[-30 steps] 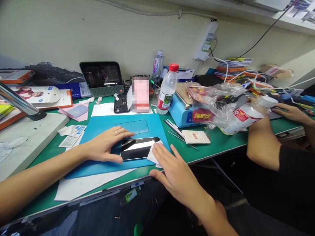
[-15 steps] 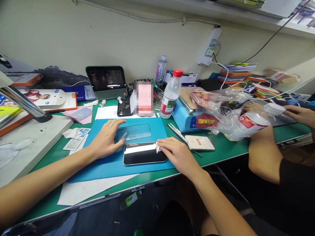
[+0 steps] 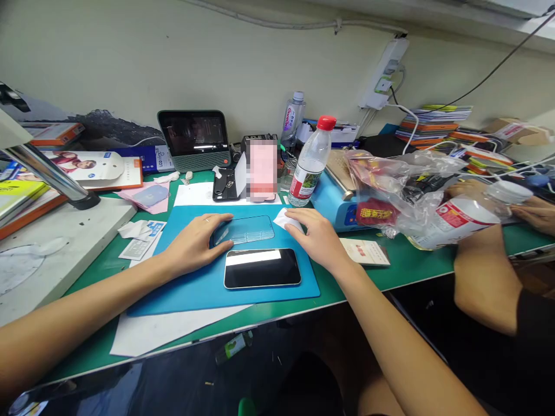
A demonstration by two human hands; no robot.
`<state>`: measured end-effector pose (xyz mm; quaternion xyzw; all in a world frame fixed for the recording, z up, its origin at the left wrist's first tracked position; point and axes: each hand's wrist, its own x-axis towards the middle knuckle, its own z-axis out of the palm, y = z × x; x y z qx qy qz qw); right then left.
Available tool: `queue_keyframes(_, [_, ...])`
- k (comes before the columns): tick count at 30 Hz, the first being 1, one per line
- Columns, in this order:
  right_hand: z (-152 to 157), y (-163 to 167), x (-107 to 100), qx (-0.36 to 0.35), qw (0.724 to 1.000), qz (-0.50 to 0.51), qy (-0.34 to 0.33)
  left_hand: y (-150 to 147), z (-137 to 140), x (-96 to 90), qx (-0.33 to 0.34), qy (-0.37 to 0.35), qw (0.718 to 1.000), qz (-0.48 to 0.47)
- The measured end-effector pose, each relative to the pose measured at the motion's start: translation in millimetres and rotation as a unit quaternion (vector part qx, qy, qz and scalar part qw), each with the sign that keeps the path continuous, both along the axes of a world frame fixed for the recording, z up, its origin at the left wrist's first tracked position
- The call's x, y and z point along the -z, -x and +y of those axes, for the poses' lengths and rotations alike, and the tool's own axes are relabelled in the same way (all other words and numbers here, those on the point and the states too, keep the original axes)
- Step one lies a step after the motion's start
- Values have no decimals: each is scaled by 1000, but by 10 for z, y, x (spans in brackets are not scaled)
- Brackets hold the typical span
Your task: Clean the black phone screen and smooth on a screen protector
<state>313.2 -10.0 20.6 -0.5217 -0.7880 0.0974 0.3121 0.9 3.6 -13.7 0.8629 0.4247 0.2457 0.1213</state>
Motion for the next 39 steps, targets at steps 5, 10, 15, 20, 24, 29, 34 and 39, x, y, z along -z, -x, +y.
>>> queue_keyframes(5, [-153,98,-22,19,999,34,14,3,7,-13,15,-9,999,-28])
queue_keyframes(10, [-2,197,-265,22,997,38,70,-15,-33,-24,80,-94,992,-40])
queue_keyframes(15, [293,283,-543,-96,982,-24,163,-7,-105,-87,170,-140,975,-44])
queue_keyframes(20, [304,372,-506,-207,951,-77,218,3,-130,-142,187,-148,969,-61])
queue_keyframes(24, [237,359,-373,-220,955,-69,185,8,-125,-153,192,-134,969,-76])
queue_keyframes(29, [188,362,-301,-242,961,-65,120,16,-148,-187,209,-104,965,-121])
queue_keyframes(34, [91,436,-261,-264,960,-86,16,29,-186,-237,230,-70,954,-181])
queue_keyframes(39, [16,489,-222,-282,949,-113,-81,22,-180,-261,201,9,962,-184])
